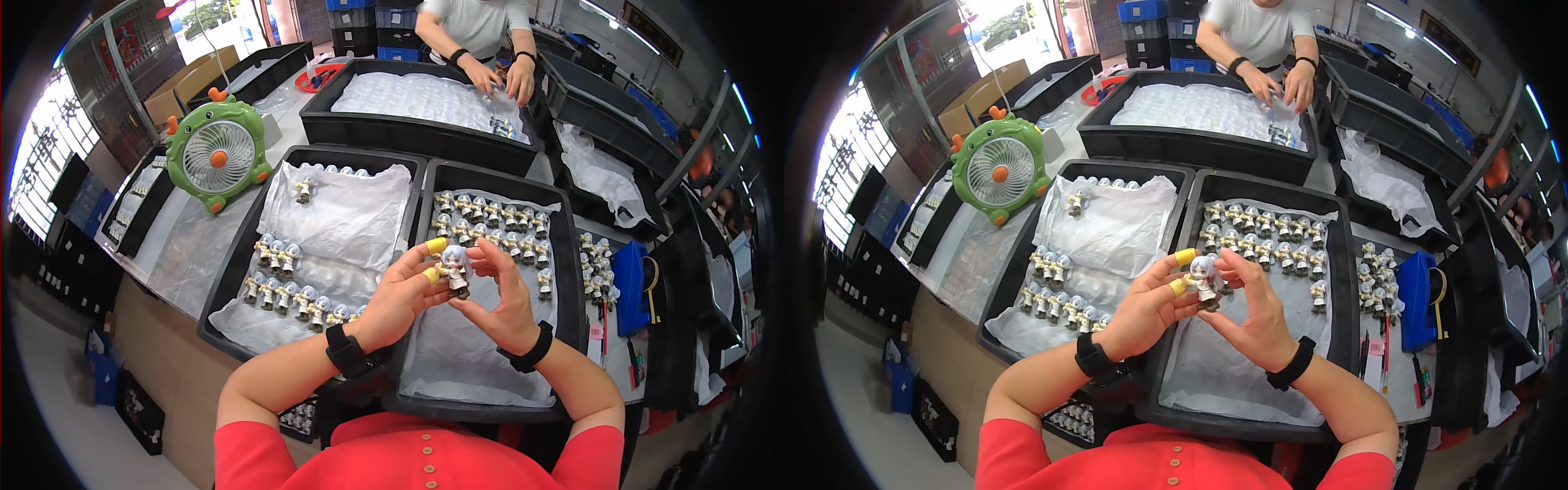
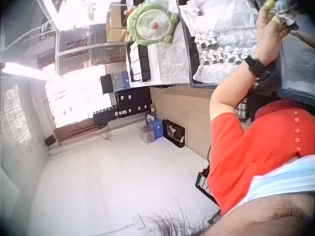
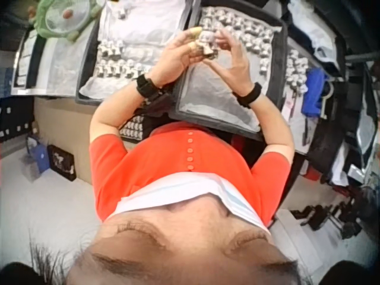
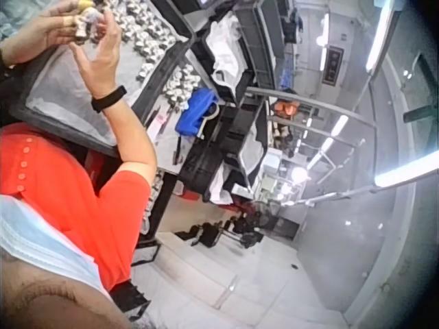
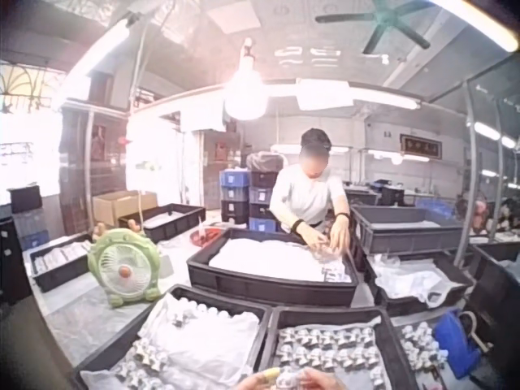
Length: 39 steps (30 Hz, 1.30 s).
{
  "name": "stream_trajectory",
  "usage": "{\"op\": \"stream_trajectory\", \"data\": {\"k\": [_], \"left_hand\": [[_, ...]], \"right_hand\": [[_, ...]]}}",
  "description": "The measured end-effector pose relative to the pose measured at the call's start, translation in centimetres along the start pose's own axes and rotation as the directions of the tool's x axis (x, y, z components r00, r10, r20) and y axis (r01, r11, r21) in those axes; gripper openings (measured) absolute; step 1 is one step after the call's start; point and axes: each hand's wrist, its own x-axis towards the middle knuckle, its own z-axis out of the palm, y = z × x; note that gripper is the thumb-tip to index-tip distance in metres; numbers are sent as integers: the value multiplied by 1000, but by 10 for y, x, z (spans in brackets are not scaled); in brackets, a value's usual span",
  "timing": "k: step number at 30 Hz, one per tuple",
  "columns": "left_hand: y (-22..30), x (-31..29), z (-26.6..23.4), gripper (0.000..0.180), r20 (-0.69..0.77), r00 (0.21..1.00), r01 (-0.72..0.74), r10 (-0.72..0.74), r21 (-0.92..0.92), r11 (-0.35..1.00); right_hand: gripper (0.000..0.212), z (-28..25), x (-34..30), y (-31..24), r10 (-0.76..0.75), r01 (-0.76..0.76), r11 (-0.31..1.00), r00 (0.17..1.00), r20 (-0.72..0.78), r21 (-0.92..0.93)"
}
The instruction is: The person assembles small, white, bear-like figurines by hand. They pick up a figurine from a tray, attach a small yellow cap to its head, and place the completed unit into a separate tray. The process is repeated continuously throughout the clip.
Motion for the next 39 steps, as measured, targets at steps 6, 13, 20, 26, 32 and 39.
{"op": "stream_trajectory", "data": {"k": [6, 13, 20, 26, 32, 39], "left_hand": [[0, 2, -4, 42, 155, 984, 103, -87, -100, 990], [1, 2, -5, 47, 210, 971, 117, -114, 1, 993], [5, 3, -3, 44, 239, 957, 192, -165, -96, 977], [5, 4, -2, 41, 198, 965, 194, -172, -102, 976], [-1, 6, -11, 43, 216, 964, 181, -155, -111, 977], [0, 5, -8, 43, 208, 960, 210, -189, -86, 974]], "right_hand": [[72, 2, -1, 1, -137, 140, 987, 990, 40, -83], [74, -5, -3, -4, -204, 207, 977, 977, 58, -56], [67, -5, 1, -2, -75, 76, 997, 997, 30, -26], [60, -4, 1, 3, -1, -3, 994, 999, 38, 108], [41, -3, 1, 10, 80, -82, 978, 997, 19, 193], [32, -3, 0, 11, 163, -163, 971, 987, 13, 177]]}}
